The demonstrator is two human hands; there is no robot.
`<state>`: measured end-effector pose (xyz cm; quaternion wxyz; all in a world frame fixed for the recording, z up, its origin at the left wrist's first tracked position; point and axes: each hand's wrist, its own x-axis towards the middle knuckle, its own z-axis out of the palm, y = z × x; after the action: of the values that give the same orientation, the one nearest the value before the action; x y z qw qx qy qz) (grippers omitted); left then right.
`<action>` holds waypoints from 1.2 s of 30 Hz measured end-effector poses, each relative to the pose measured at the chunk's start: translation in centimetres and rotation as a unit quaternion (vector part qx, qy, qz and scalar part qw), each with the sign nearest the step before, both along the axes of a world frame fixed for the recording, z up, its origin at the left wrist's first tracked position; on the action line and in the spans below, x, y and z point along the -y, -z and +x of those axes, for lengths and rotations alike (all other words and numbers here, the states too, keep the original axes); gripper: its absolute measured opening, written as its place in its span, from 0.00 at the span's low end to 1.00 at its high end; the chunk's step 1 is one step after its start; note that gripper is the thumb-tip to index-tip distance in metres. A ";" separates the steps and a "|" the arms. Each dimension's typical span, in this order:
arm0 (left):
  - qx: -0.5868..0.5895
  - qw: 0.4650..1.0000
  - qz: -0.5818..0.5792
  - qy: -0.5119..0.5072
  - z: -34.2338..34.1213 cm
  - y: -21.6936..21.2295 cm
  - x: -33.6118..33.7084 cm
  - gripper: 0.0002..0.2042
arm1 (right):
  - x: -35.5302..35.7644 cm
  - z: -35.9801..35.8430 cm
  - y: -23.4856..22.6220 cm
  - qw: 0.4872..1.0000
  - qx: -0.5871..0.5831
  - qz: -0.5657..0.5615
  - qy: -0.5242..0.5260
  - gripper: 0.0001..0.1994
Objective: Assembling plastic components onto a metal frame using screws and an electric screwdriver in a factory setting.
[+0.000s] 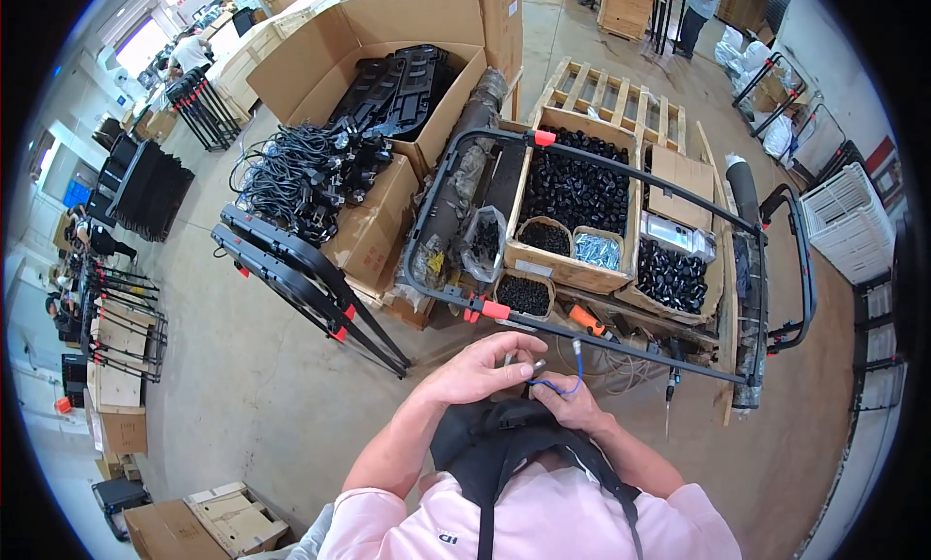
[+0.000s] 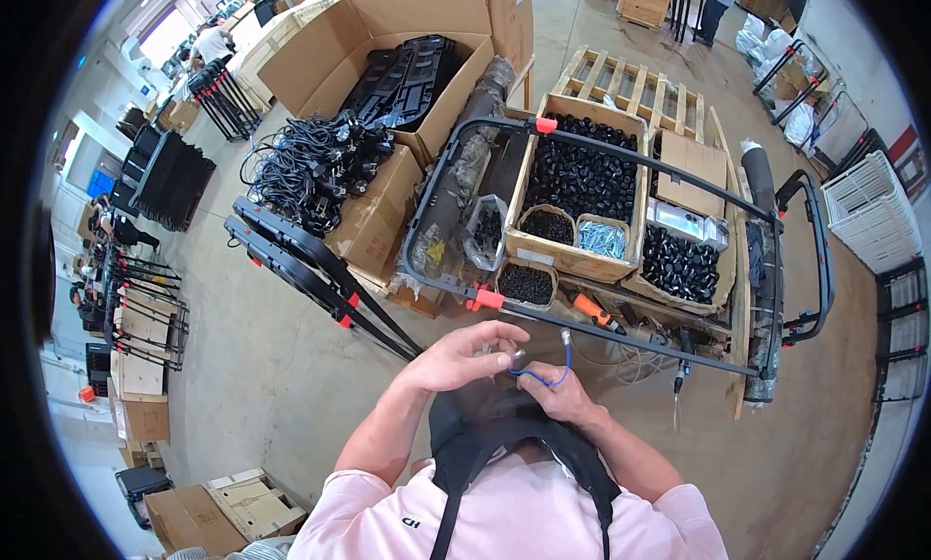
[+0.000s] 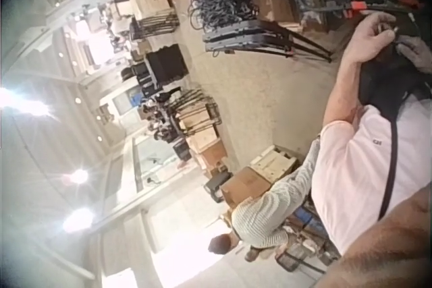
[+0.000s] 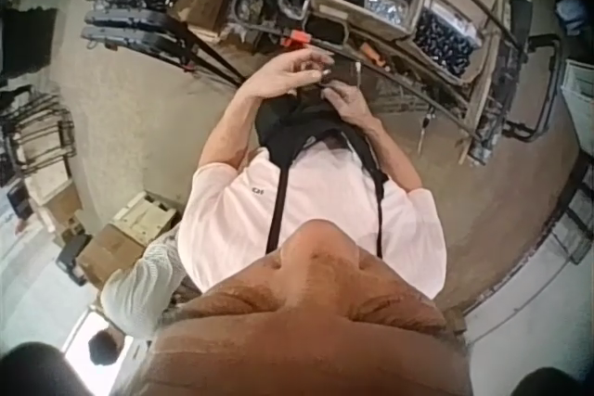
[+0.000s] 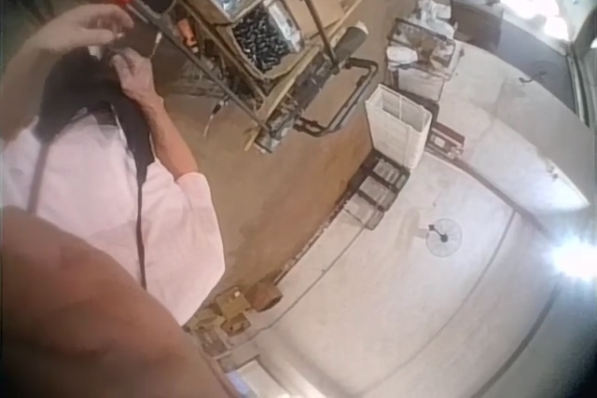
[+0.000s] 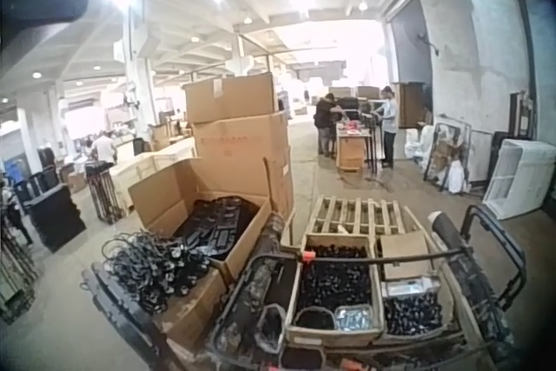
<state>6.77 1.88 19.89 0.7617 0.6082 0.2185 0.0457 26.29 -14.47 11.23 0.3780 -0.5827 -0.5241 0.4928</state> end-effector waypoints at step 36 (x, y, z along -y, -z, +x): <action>-0.035 0.904 0.318 -0.283 -4.8 9.1 -0.7 0.09 | -10.6 -4.9 2.0 0.980 -0.153 -0.108 -0.069 0.26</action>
<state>1.94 2.58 10.78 0.4748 0.7320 0.3816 0.3052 21.38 -3.85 9.18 0.3540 -0.5000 -0.4430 0.6546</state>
